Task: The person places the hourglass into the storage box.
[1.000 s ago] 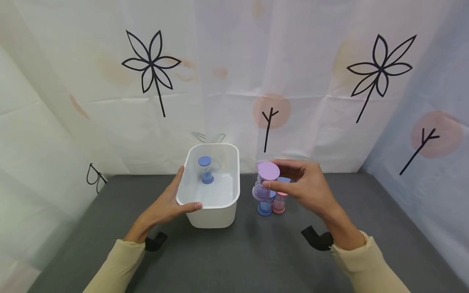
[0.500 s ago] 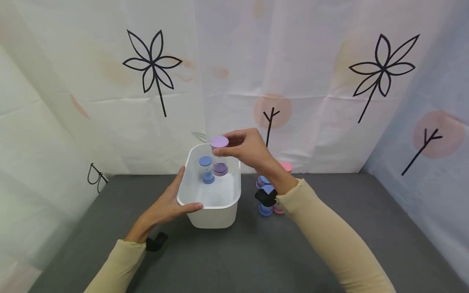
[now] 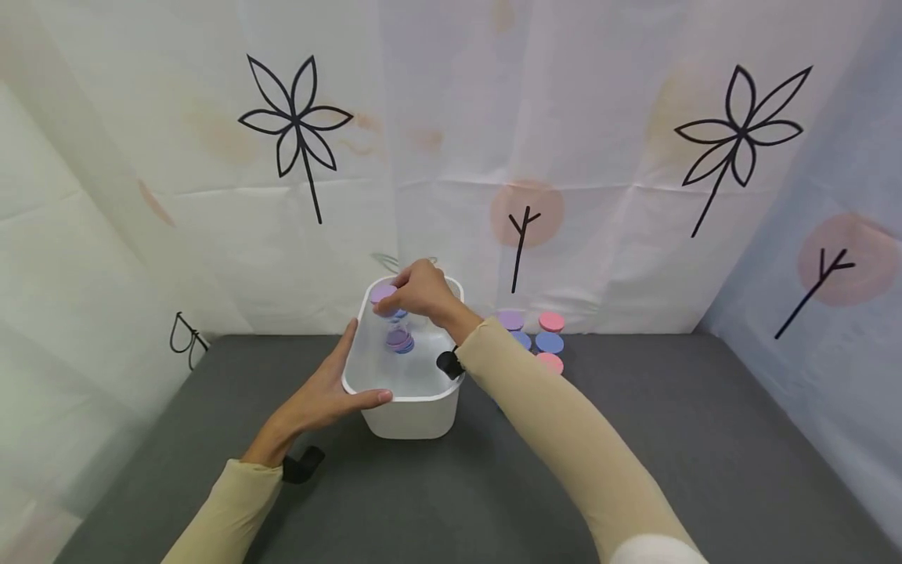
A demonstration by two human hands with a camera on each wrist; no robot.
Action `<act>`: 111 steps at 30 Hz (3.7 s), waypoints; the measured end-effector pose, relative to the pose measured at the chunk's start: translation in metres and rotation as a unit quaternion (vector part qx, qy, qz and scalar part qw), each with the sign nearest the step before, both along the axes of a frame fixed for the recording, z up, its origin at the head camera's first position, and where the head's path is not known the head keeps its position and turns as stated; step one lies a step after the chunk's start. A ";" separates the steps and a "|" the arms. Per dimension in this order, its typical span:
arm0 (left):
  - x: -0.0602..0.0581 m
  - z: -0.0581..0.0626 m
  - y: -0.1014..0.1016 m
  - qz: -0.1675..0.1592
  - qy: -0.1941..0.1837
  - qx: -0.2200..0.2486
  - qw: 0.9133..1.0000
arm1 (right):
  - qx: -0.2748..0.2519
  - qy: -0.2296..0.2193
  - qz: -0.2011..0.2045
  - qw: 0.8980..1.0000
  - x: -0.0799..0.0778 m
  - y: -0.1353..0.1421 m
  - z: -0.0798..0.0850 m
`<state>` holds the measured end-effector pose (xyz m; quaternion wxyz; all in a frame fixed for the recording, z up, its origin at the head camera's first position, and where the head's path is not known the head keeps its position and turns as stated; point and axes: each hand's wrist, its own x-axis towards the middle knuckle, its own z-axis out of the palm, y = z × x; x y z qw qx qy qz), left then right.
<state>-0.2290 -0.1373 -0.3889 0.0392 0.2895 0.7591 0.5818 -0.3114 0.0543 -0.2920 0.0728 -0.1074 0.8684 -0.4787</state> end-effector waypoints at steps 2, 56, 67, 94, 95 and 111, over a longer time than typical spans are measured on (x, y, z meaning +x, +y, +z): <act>0.000 0.001 0.000 0.002 0.006 -0.005 1.000 | 0.008 -0.006 -0.002 1.000 -0.002 -0.005 -0.004; 0.000 0.001 0.002 0.002 0.021 0.012 1.000 | -0.079 0.018 0.082 0.993 0.037 0.081 0.029; 0.000 0.001 0.004 -0.007 0.030 0.015 0.999 | -0.171 0.077 -0.006 0.982 0.102 0.184 -0.010; 0.002 -0.001 0.001 0.009 0.026 0.008 1.000 | -0.013 0.128 -0.142 0.981 0.121 0.207 -0.100; 0.002 -0.001 0.001 0.011 0.025 0.006 1.000 | -0.011 0.136 -0.148 0.979 0.121 0.204 -0.102; 0.002 0.000 0.002 0.005 0.026 0.004 1.000 | -0.018 0.175 -0.205 0.963 0.135 0.203 -0.073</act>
